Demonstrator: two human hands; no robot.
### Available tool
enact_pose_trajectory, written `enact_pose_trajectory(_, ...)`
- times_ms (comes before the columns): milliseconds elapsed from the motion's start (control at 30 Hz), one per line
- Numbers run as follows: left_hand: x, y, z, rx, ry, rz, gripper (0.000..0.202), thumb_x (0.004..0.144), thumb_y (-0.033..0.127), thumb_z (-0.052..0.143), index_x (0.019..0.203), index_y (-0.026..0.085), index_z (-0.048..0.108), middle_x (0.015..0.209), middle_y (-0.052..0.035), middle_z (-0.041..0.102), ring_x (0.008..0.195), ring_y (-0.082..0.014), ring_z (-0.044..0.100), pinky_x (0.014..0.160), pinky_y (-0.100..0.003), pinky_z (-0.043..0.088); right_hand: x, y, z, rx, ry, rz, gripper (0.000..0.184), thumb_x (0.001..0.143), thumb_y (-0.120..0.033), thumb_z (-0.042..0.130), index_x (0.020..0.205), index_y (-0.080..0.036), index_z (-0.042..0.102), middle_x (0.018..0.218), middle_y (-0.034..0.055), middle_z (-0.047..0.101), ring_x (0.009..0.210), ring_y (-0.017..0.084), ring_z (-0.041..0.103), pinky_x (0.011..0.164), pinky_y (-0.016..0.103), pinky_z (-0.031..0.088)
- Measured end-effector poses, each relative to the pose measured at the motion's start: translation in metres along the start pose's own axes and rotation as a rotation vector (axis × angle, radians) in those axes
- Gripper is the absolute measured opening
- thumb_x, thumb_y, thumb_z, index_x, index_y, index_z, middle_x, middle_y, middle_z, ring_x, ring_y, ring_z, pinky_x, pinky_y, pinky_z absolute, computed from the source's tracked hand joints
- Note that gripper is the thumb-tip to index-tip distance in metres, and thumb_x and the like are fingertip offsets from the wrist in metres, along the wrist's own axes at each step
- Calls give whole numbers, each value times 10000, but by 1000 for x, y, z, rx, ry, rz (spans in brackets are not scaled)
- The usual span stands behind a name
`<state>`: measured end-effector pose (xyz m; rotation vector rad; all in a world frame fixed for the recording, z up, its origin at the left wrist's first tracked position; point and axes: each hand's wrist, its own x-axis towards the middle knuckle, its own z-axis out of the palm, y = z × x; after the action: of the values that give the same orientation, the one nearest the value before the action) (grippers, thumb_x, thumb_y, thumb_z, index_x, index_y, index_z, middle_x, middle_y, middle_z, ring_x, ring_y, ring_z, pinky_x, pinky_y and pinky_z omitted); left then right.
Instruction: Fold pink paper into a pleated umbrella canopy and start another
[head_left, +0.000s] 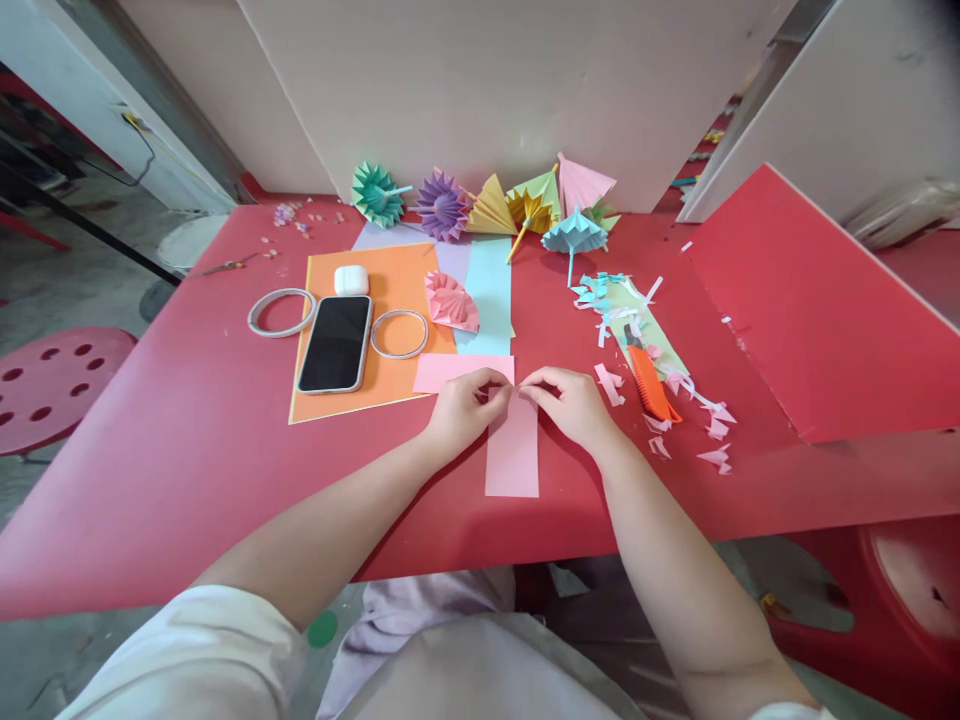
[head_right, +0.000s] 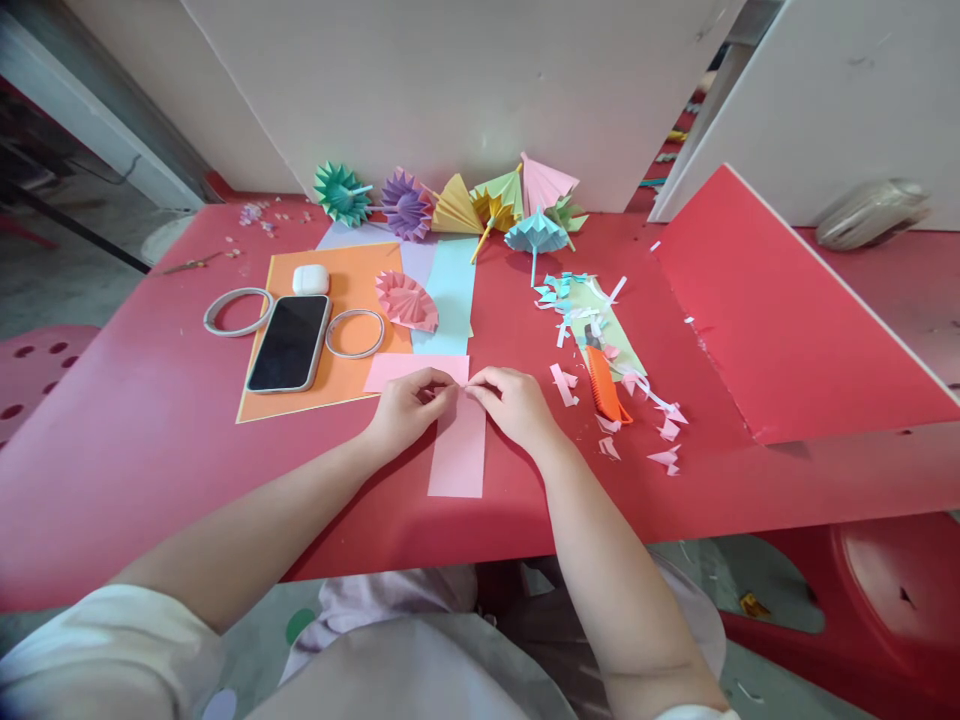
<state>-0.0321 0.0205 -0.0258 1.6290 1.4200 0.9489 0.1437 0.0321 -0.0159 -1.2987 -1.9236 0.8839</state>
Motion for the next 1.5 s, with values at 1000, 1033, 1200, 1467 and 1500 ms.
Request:
enact_pose_trajectory(1000,1,1,-1,-138,-32,-65,193,794,334,538,776,160,621,644,-6,619,581,-113,552,586,-237,455,0,5,-2,139,59,56,196,804,-281,565,991,-262,618,882,7,663,857,149,636,784,302,507)
enact_pose_trajectory(1033,1,1,-1,-137,-39,-63,179,788,318,535,783,162,621,643,-4,619,586,-114,557,589,-237,456,0,4,-1,140,55,54,181,802,-274,566,972,-263,629,889,7,666,866,150,635,797,309,506)
enact_pose_trajectory(1200,2,-1,0,-141,-26,-71,115,743,264,544,766,167,600,690,-5,634,611,-119,579,588,-238,467,0,3,-5,145,78,43,140,798,-264,576,919,-259,646,911,8,679,883,158,637,805,319,508)
enact_pose_trajectory(1467,4,-5,0,-292,-12,-116,198,808,356,514,847,164,542,792,-51,663,723,-149,651,605,-252,510,0,4,-14,128,215,28,103,829,-272,546,866,-236,636,902,16,675,866,162,632,797,321,505)
enact_pose_trajectory(1500,4,-4,0,-332,-26,-110,223,809,358,522,927,170,540,825,-47,661,734,-140,649,616,-250,512,0,3,-13,122,218,21,113,836,-276,540,869,-237,640,903,18,675,874,164,630,804,325,503)
